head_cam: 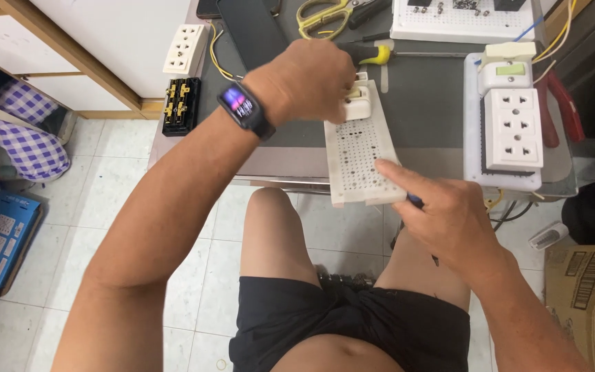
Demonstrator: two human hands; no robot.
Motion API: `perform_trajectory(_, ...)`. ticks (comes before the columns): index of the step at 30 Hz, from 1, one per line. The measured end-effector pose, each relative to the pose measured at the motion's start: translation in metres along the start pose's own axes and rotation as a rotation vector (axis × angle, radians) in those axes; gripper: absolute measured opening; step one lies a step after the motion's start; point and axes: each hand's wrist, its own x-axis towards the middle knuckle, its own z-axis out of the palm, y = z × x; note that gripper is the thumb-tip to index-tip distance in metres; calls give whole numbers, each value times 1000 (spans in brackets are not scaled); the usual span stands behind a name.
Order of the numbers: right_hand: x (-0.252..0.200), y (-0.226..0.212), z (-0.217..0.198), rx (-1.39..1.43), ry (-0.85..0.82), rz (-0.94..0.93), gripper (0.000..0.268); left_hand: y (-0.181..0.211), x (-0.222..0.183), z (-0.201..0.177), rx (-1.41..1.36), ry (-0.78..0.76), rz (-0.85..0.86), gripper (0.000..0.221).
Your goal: Assembling electrical switch and socket components using a screwdriver and connecting wires.
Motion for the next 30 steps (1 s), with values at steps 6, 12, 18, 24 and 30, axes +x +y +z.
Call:
perform_trajectory(6,6,0,-7,31,-31,8,61,3,12,13,-80,115,147,8)
perform_trajectory(12,6,9,-11,62,-39,36,64,-13,9,-13,-386,-35,200,23)
perform_trajectory(18,8,15,-12,84,-24,11,63,5,6,-40,-295,-217,137,45)
perform_trajectory(24,14,13,-16,119,-24,15,64,0,22,-37,-282,-223,256,38)
perform_trajectory(30,14,20,-20,195,-64,65,61,-1,4,-26,-49,-84,532,52)
